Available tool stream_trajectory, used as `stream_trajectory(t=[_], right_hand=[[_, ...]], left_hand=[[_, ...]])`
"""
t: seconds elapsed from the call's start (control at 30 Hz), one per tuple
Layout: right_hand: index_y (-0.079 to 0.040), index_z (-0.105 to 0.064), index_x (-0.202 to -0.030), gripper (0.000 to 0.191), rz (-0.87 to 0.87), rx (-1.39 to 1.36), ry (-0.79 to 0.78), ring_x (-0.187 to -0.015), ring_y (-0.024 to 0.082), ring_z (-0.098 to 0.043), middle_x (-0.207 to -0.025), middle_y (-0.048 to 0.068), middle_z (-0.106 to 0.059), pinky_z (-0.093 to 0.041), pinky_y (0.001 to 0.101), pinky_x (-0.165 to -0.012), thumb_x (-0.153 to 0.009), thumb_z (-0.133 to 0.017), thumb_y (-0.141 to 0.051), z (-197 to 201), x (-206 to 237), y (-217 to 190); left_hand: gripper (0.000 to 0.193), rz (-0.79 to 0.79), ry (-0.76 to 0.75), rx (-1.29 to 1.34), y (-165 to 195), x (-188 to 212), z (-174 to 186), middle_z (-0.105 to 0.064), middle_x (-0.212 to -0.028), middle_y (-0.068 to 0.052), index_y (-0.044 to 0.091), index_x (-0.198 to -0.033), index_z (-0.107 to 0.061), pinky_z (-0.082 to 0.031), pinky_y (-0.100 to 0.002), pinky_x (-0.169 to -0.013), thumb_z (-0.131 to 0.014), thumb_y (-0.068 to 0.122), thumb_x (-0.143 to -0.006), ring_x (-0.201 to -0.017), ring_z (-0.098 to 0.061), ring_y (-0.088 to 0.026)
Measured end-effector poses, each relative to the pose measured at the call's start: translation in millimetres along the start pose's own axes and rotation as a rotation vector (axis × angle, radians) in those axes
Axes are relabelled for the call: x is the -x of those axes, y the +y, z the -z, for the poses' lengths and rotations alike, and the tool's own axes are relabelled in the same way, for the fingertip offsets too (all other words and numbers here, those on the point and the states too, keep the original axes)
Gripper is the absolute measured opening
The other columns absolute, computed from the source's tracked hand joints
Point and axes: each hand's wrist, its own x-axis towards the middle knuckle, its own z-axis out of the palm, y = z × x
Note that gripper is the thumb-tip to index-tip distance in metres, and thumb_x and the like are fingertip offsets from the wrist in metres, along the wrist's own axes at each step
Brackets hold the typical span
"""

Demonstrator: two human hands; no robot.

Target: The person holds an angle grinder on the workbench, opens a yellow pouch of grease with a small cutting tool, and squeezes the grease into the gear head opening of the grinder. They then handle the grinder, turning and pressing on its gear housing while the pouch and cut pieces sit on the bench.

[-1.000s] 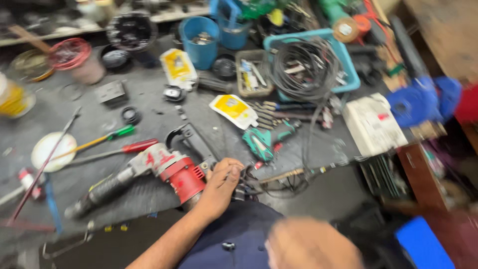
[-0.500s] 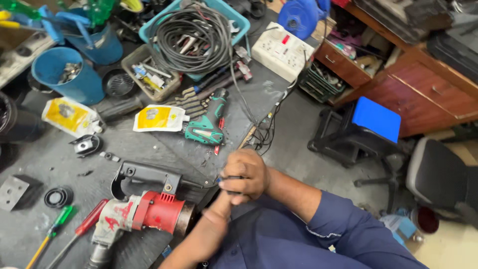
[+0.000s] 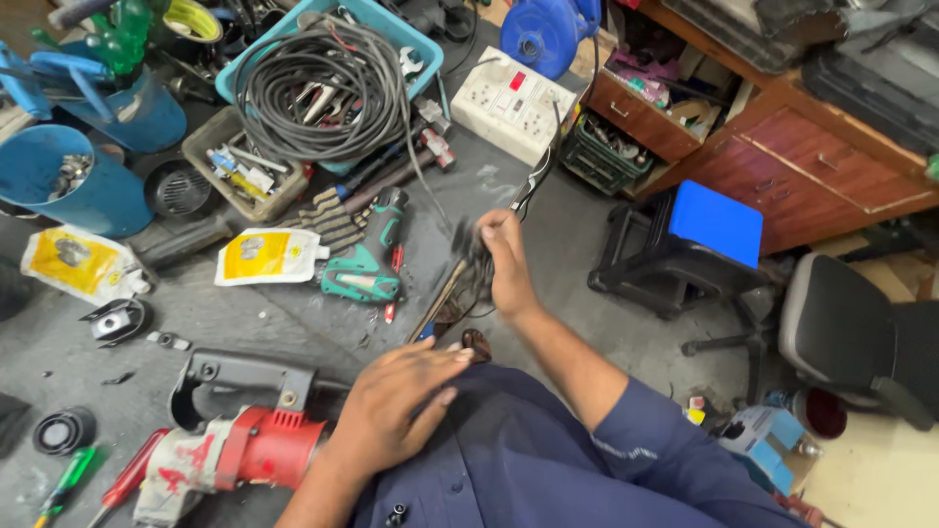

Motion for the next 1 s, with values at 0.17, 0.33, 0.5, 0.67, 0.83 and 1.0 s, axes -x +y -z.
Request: stream_trajectory(t=[0.17, 0.33, 0.5, 0.67, 0.83, 1.0], right_hand=[[-0.001, -0.048, -0.128, 0.039, 0.371, 0.712, -0.104, -0.132, 0.034, -0.048, -0.137, 0.022, -0.050, -0.039, 0.0439, -0.114, -0.098, -0.062, -0.022, 47.2, -96.2, 20.3], [-0.001, -0.053, -0.138, 0.053, 0.656, 1.104, -0.552, -0.139, 0.042, -0.043, -0.147, 0.019, -0.049, -0.033, 0.0518, -0.115, -0.093, -0.071, -0.023, 59.8, -146.9, 39.0], [-0.006, -0.063, -0.136, 0.046, 0.716, 0.832, -0.656, -0.133, 0.038, -0.053, -0.143, 0.015, -0.059, -0.043, 0.0452, -0.115, -0.091, -0.072, -0.007, 85.4, -175.1, 56.6], [-0.007, -0.066, -0.103, 0.018, 0.575, 0.680, -0.788, -0.106, 0.032, -0.060, -0.109, 0.009, -0.065, -0.049, 0.0444, -0.095, -0.087, -0.066, 0.002, 112.7, -191.1, 50.2], [-0.007, -0.061, -0.092, 0.011, 0.469, 0.681, -0.960, -0.099, 0.034, -0.058, -0.098, 0.010, -0.061, -0.047, 0.0441, -0.089, -0.086, -0.062, 0.002, 139.4, -184.1, 38.0], [-0.007, -0.066, -0.104, 0.014, -0.073, 0.472, -0.944, -0.103, 0.022, -0.064, -0.103, 0.007, -0.064, -0.049, 0.0330, -0.095, -0.103, -0.052, -0.010, 156.4, -176.6, 32.0]], left_hand=[[0.023, 0.287, 0.188, 0.065, -10.2, -6.7, -22.6, -0.079, -0.103, -0.009, 0.006, -0.111, -0.076, -0.057, -0.037, -0.089, -0.070, 0.007, -0.089, -0.097, -0.076, -0.026], [0.019, 0.453, 0.293, 0.035, -21.3, -18.4, -40.4, -0.080, -0.098, -0.008, 0.006, -0.107, -0.076, -0.057, -0.035, -0.084, -0.069, 0.005, -0.090, -0.092, -0.077, -0.024], [0.020, 0.535, 0.477, -0.023, -32.6, -42.7, -62.1, -0.080, -0.103, -0.008, 0.004, -0.110, -0.074, -0.059, -0.031, -0.083, -0.065, 0.003, -0.093, -0.093, -0.077, -0.020], [0.020, 0.643, 0.561, 0.029, -46.1, -63.0, -85.9, -0.080, -0.104, -0.008, 0.002, -0.113, -0.073, -0.060, -0.028, -0.084, -0.064, 0.001, -0.095, -0.092, -0.078, -0.017], [0.021, 0.766, 0.584, 0.146, -59.8, -74.4, -107.7, -0.081, -0.105, -0.010, 0.000, -0.115, -0.073, -0.061, -0.029, -0.086, -0.064, 0.003, -0.096, -0.094, -0.079, -0.018], [0.023, 0.811, 0.529, 0.230, -64.1, -80.2, -119.2, -0.081, -0.107, -0.010, 0.000, -0.115, -0.074, -0.061, -0.030, -0.086, -0.063, 0.006, -0.096, -0.095, -0.079, -0.018]])
